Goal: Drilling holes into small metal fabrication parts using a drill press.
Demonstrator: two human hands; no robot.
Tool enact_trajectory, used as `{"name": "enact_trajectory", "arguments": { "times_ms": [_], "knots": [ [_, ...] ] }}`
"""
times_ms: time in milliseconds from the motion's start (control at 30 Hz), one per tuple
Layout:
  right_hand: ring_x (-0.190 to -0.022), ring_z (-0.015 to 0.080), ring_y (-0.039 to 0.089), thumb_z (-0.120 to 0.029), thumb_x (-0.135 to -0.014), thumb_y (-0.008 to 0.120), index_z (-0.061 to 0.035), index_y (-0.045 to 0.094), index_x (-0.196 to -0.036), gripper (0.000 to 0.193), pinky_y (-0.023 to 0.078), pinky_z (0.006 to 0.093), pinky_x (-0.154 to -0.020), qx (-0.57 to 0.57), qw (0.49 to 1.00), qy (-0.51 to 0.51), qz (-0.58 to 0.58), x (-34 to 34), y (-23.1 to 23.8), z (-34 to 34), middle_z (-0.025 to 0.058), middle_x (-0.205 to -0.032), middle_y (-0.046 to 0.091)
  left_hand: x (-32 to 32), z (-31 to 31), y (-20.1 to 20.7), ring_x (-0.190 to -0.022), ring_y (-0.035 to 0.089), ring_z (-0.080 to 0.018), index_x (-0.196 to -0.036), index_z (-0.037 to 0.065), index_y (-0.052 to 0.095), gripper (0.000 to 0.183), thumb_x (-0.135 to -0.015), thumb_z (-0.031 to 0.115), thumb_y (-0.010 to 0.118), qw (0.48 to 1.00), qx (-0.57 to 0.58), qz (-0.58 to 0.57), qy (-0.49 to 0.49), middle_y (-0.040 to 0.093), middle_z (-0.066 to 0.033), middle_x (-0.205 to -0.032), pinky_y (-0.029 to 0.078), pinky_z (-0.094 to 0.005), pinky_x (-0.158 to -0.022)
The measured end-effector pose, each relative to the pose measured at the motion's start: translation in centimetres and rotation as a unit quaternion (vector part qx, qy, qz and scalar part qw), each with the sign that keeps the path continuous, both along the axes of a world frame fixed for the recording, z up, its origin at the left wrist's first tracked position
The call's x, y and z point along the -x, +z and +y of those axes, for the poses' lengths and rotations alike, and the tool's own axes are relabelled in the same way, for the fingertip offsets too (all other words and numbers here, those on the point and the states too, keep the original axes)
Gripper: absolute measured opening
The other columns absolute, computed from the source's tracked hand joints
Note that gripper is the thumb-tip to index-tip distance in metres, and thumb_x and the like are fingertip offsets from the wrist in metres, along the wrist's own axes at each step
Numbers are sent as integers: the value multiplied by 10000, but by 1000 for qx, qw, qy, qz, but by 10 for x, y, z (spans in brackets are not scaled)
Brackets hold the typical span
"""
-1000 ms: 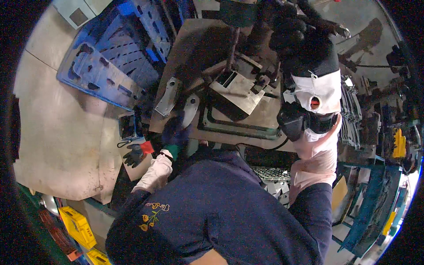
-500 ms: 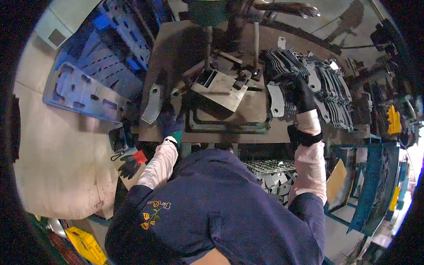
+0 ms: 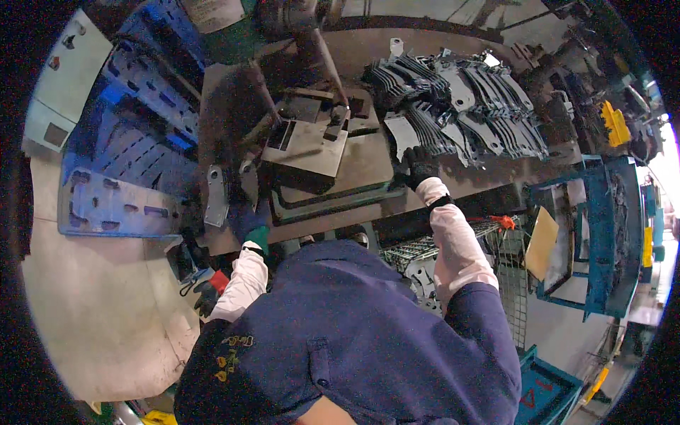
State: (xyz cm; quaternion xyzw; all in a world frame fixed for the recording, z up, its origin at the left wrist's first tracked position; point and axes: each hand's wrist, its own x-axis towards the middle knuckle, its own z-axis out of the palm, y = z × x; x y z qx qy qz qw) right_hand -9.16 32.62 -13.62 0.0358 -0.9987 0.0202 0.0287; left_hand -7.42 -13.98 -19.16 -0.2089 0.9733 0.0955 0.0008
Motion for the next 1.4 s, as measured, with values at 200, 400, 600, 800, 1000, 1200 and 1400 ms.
{"name": "enact_trajectory", "arguments": {
  "times_ms": [200,400,600,800,1000,1200,1400],
  "knots": [
    [-741,352,582,-262,-751,632,-103,575,-929,245,468,465,-638,-116,993,24,29,18,-34,4,92,-848,598,-22,7,35,-1320,343,-383,-1367,104,433,674,-826,477,579,984,-70,144,-76,412,-200,-1399,285,-476,-1081],
    [-839,358,638,-284,-854,563,-105,693,-909,228,498,450,-708,124,970,-189,92,35,-4,38,171,-882,664,-42,17,61,-1273,411,-368,-1331,71,476,591,-827,351,608,963,-50,223,-142,460,-207,-1353,355,-448,-1043],
    [-690,155,645,-229,-942,529,2,658,-1006,272,524,311,-607,521,844,-124,-36,16,122,30,99,-857,680,-34,40,98,-1274,421,-360,-1390,48,401,676,-818,287,670,911,-154,269,-273,427,-209,-1389,349,-442,-1060],
    [-685,184,647,-246,-941,512,-9,650,-1034,289,555,321,-606,609,769,75,-177,-9,164,-18,99,-915,670,-16,96,199,-1284,406,-366,-1412,59,366,827,-735,342,749,826,-224,243,-456,428,-189,-1386,341,-442,-1068],
    [-761,203,645,-218,-925,501,2,626,-1047,281,564,328,-620,578,763,156,-246,2,177,-81,107,-891,642,-14,87,184,-1214,458,-387,-1387,44,385,852,-696,368,763,765,-315,196,-527,474,-194,-1330,392,-452,-1012],
    [-771,177,631,-108,-913,509,5,608,-1103,242,533,297,-622,321,830,421,-176,36,169,-108,124,-895,629,-34,73,192,-1030,557,-391,-1356,38,421,805,-695,344,763,836,-281,131,-454,571,-191,-1173,472,-464,-857],
    [-707,160,619,-368,-982,420,-23,513,-1262,454,513,281,-629,720,645,110,-230,59,262,-122,132,-888,667,-14,49,115,-907,576,-347,-1337,109,476,719,-721,365,746,855,-267,263,-359,587,-182,-1036,480,-437,-800]
  ]
}}
